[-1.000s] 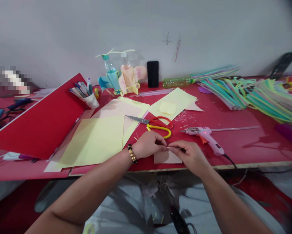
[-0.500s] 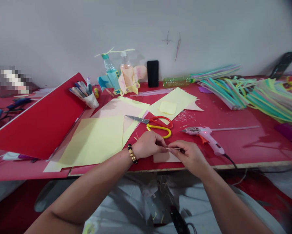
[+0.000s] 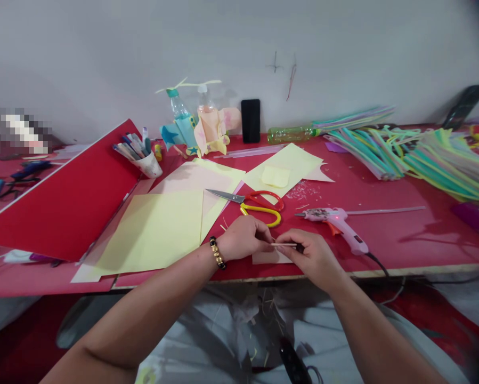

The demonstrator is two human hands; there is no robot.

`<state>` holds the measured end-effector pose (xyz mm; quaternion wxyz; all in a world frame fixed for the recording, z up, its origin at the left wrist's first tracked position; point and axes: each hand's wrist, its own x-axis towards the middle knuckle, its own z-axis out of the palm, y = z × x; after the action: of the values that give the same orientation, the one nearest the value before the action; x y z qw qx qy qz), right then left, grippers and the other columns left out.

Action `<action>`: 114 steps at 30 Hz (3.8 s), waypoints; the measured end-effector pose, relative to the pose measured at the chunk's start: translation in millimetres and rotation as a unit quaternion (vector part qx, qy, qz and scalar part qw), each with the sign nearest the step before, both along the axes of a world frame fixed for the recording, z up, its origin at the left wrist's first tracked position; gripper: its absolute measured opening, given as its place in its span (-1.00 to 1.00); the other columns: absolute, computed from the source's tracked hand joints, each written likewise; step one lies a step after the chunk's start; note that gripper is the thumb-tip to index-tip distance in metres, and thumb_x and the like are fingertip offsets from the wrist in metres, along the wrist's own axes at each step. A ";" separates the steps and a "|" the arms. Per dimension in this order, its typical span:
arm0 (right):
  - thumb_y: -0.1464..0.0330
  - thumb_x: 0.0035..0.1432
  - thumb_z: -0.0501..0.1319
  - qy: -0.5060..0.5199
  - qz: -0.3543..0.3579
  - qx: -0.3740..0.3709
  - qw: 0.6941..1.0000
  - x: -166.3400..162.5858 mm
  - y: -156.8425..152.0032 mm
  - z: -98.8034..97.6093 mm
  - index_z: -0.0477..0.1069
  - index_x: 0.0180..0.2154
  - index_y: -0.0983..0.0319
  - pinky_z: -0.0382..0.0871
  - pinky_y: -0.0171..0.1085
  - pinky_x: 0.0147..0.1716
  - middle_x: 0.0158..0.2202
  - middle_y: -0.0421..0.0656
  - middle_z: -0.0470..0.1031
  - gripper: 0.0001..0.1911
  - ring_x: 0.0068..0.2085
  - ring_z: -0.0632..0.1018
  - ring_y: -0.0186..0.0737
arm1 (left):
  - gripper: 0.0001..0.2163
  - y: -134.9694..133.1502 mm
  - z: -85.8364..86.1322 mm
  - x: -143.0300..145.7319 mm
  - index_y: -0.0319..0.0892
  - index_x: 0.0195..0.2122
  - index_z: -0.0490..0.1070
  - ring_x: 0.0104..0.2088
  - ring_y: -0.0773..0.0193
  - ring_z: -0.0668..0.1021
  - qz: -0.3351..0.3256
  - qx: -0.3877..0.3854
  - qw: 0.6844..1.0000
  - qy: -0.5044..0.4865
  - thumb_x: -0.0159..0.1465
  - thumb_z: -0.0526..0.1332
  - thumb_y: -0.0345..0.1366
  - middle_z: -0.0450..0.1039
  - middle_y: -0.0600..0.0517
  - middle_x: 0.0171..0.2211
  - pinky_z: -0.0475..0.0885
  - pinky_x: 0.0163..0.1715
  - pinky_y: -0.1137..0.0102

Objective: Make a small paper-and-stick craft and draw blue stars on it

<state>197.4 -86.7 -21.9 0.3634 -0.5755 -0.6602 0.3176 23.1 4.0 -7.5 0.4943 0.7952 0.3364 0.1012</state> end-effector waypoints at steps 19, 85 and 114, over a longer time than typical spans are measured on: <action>0.32 0.19 0.16 -0.001 0.008 -0.009 1.000 2.1 -0.5 2.1 0.52 -0.34 0.20 0.33 -0.34 -0.39 -0.42 -0.19 0.56 -0.83 -0.38 0.53 -0.24 | -0.79 -0.1 -1.1 -0.1 -0.22 -0.36 0.58 -0.41 0.32 0.51 -0.009 0.010 1.000 -0.002 0.08 0.30 -0.19 0.57 0.03 -0.42 0.31 -0.40 0.51; 0.45 0.13 0.23 0.054 0.004 0.049 0.997 -1.5 -4.6 6.2 0.55 -0.33 0.22 0.40 -0.32 -0.34 -0.37 -0.15 0.54 -0.89 -0.33 0.54 -0.26 | -0.83 0.4 -0.5 -0.2 -0.24 -0.44 0.50 -0.53 0.42 0.40 -0.017 -0.052 0.998 -0.023 -0.01 0.37 -0.27 0.43 0.12 -0.56 0.23 -0.50 0.52; 0.23 -0.13 0.37 -0.189 -0.084 0.195 0.959 -16.7 -11.0 8.9 -0.01 0.20 0.27 0.21 0.05 0.13 0.16 0.09 0.16 -0.08 0.18 0.21 0.10 | -0.70 -9.9 2.6 5.9 -0.29 -0.47 0.37 -0.64 0.46 0.41 0.054 -0.409 0.893 -0.183 -0.08 0.46 -0.27 0.37 0.13 -0.65 0.31 -0.58 0.53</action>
<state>180.7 -97.7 -13.0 0.3625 -0.5967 -0.7150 0.0368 29.0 -5.9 -4.9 0.8221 0.4712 0.2943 0.1248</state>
